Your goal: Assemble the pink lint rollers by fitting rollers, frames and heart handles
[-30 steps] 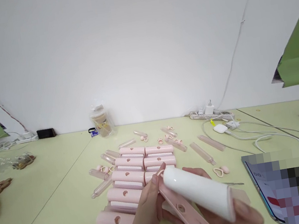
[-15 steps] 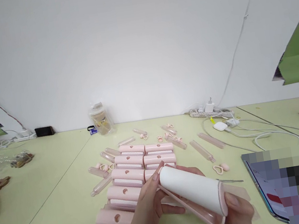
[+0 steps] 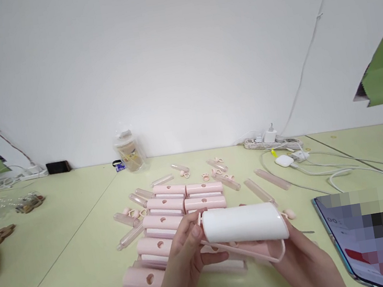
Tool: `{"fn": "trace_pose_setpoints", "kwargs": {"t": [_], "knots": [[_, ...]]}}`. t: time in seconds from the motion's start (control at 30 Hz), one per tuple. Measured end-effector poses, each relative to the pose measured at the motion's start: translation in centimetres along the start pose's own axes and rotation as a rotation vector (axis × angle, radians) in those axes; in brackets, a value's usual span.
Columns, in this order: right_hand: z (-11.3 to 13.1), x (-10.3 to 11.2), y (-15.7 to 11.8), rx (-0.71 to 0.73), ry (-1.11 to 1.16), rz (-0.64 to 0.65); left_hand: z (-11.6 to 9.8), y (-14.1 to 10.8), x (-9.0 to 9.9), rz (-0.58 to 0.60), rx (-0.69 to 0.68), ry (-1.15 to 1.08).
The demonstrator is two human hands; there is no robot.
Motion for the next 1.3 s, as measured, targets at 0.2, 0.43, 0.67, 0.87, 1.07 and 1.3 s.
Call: {"fn": "trace_pose_setpoints", "kwargs": {"t": [0.2,0.43,0.67,0.87,1.07,1.3], "knots": [[-0.6,2.1,0.3,0.069,-0.113,0.002,-0.1,-0.1,-0.1,-0.029,-0.009,0.024],[0.0,1.0,-0.9,-0.056,-0.187,0.013,-0.2,0.2,0.8,-0.031,-0.042,0.059],[0.9,-1.1,-0.7,0.099,-0.508,0.062,-0.2,0.1,1.1,-0.09,-0.025,0.259],[1.3,-1.5,-1.0,0.198,-0.656,0.221,0.3,0.2,0.9,-0.074,0.078,0.244],[1.7,-1.1,-2.6,0.253,-0.762,0.25,0.7,0.1,0.9,-0.035,0.171,0.163],[2.2,-0.4,-3.6,0.549,-1.226,-0.126,0.5,0.2,1.2,-0.153,0.042,0.38]]}}
Point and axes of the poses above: each hand's wrist, its own y-axis towards the middle knuckle, its own x-axis out of the back of the hand, z = x × y, the point moved 3 cm from there along y, towards the middle knuckle, and after that the axes turned 12 degrees about -y, right-handed, at the moved point
